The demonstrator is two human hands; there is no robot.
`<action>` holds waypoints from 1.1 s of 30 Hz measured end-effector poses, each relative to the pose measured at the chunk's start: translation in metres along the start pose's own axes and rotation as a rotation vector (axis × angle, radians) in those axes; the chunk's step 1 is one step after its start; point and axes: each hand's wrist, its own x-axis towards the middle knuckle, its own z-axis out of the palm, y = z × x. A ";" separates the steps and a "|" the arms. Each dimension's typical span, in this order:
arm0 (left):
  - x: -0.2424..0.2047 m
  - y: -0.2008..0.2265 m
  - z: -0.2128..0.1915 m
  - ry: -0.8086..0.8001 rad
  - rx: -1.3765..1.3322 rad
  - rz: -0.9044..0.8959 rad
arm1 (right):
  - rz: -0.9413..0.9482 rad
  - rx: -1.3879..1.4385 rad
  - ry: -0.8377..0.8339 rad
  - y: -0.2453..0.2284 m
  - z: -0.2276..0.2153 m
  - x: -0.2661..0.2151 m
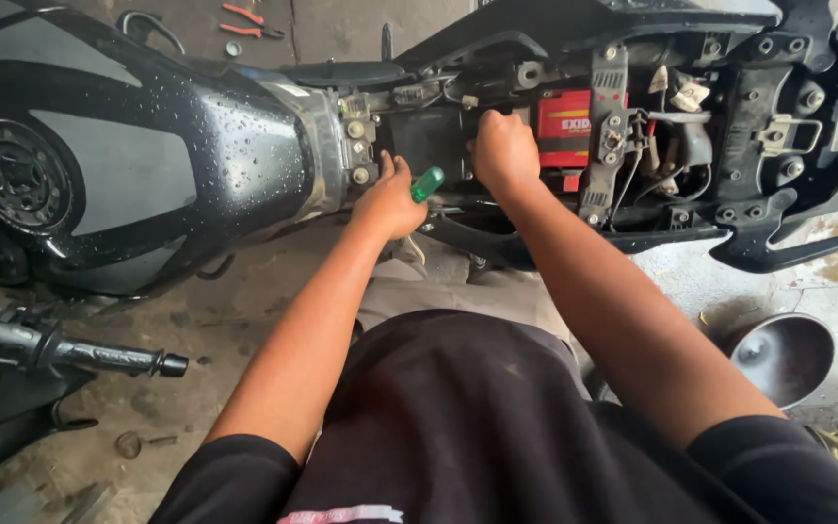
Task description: The person is performing maintenance on a motorcycle, specifically accessing and inspecting internal components near the battery and air filter area.
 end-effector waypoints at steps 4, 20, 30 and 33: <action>0.001 -0.004 0.007 0.033 -0.010 0.033 | 0.011 -0.018 -0.026 0.011 0.017 0.003; 0.010 -0.010 0.029 0.151 -0.200 -0.014 | -0.035 -0.021 -0.036 0.006 0.002 -0.008; -0.008 0.012 0.008 0.098 -0.089 -0.047 | -0.060 -0.062 -0.027 0.015 0.020 0.004; 0.012 -0.007 0.027 0.135 -0.132 -0.009 | -0.071 -0.085 -0.023 0.014 0.013 -0.006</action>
